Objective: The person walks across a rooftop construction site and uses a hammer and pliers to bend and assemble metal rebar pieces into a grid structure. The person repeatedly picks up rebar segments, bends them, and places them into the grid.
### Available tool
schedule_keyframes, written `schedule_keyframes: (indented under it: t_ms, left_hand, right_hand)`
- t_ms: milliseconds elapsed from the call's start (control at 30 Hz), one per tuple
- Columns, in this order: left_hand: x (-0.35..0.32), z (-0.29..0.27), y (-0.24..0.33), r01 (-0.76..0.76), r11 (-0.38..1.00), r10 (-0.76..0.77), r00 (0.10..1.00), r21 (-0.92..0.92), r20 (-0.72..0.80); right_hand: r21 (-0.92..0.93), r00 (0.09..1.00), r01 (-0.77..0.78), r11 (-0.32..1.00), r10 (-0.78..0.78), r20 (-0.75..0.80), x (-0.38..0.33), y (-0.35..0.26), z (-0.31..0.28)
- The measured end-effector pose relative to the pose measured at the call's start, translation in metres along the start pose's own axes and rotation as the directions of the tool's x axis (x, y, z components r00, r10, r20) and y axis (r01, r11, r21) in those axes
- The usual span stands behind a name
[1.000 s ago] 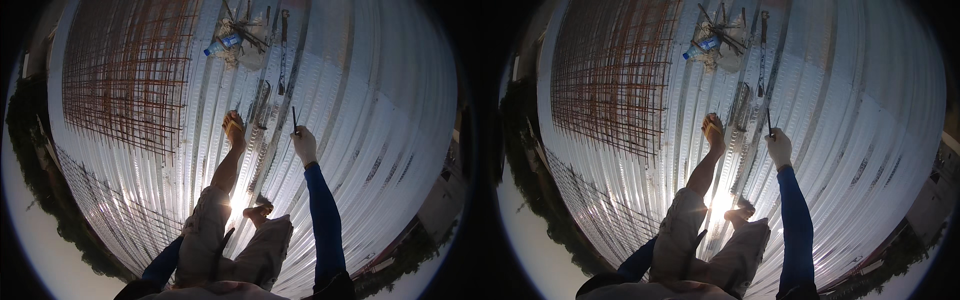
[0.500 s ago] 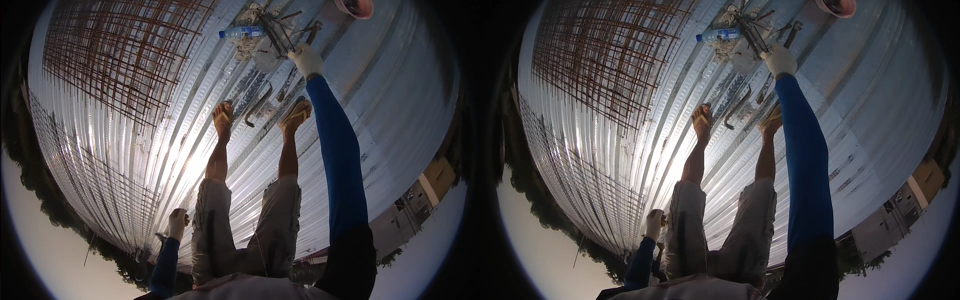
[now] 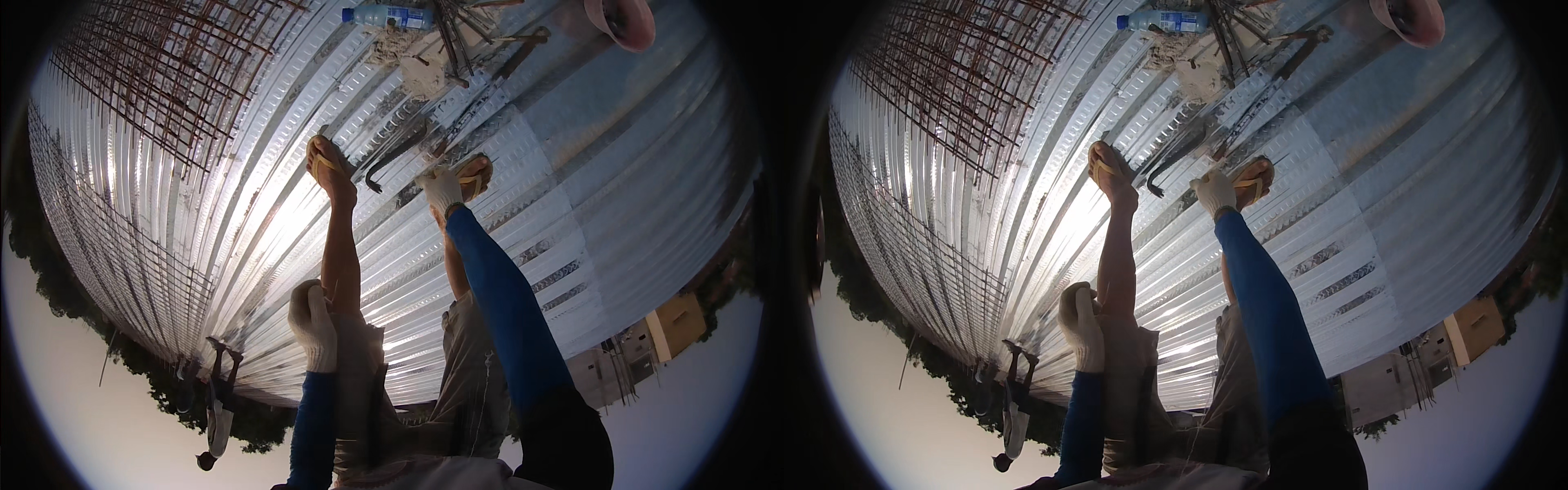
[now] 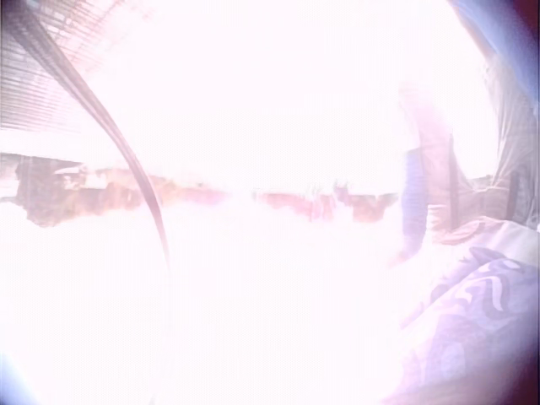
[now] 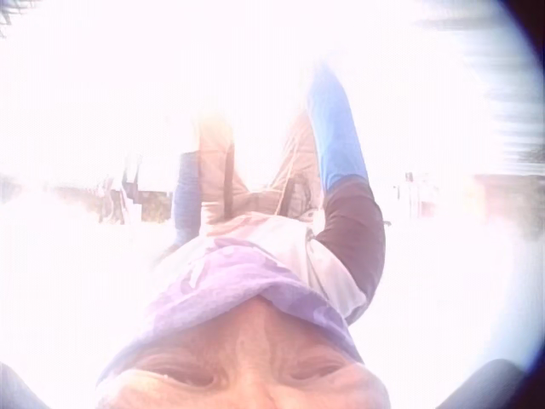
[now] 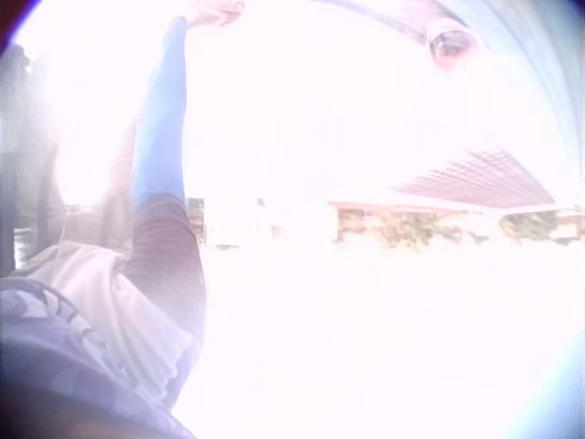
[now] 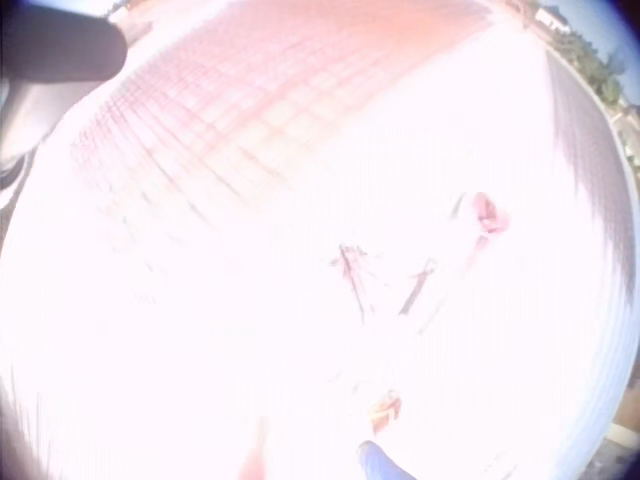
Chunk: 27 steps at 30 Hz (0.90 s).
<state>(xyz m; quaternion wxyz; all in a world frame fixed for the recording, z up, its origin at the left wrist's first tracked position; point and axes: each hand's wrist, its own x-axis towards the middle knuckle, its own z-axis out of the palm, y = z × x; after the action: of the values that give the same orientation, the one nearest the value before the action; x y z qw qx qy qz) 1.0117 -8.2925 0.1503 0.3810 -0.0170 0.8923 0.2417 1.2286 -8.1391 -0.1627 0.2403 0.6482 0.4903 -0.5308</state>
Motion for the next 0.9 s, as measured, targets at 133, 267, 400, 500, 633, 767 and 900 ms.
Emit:
schedule_keyframes:
  t_ms: [133,267,400,500,633,767,900]
  left_hand:
    - [0.017,0.077,0.019,-0.083,0.995,0.046,0.867,0.054,0.496]
    - [0.040,0.090,0.014,-0.015,0.956,-0.204,0.683,0.293,0.702]
    - [0.057,0.072,0.019,0.145,0.956,-0.274,0.755,0.255,0.596]
    - [0.067,0.060,0.015,0.018,0.984,-0.112,0.832,0.175,0.543]
    - [0.076,0.057,0.023,-0.020,0.969,-0.128,0.811,0.246,0.570]
    - [0.068,0.054,0.023,0.065,0.978,-0.163,0.827,0.197,0.538]
    - [0.064,0.059,0.023,0.049,0.971,-0.175,0.814,0.235,0.553]
  right_hand:
    - [0.081,0.998,-0.040,0.996,0.044,-0.048,0.037,-0.012,0.060]
    - [0.132,0.831,-0.111,0.985,0.165,-0.532,0.081,-0.015,0.051]
    - [0.155,0.713,-0.371,0.916,0.387,-0.585,0.115,-0.029,-0.001]
    - [0.074,0.818,-0.280,0.957,0.278,-0.504,0.143,-0.020,-0.014]
    - [0.057,0.836,-0.260,0.964,0.254,-0.487,0.168,0.015,-0.013]
    - [0.101,0.898,-0.213,0.972,0.235,-0.371,0.137,-0.022,0.002]
    - [0.112,0.907,-0.216,0.970,0.242,-0.344,0.147,0.001,0.051]
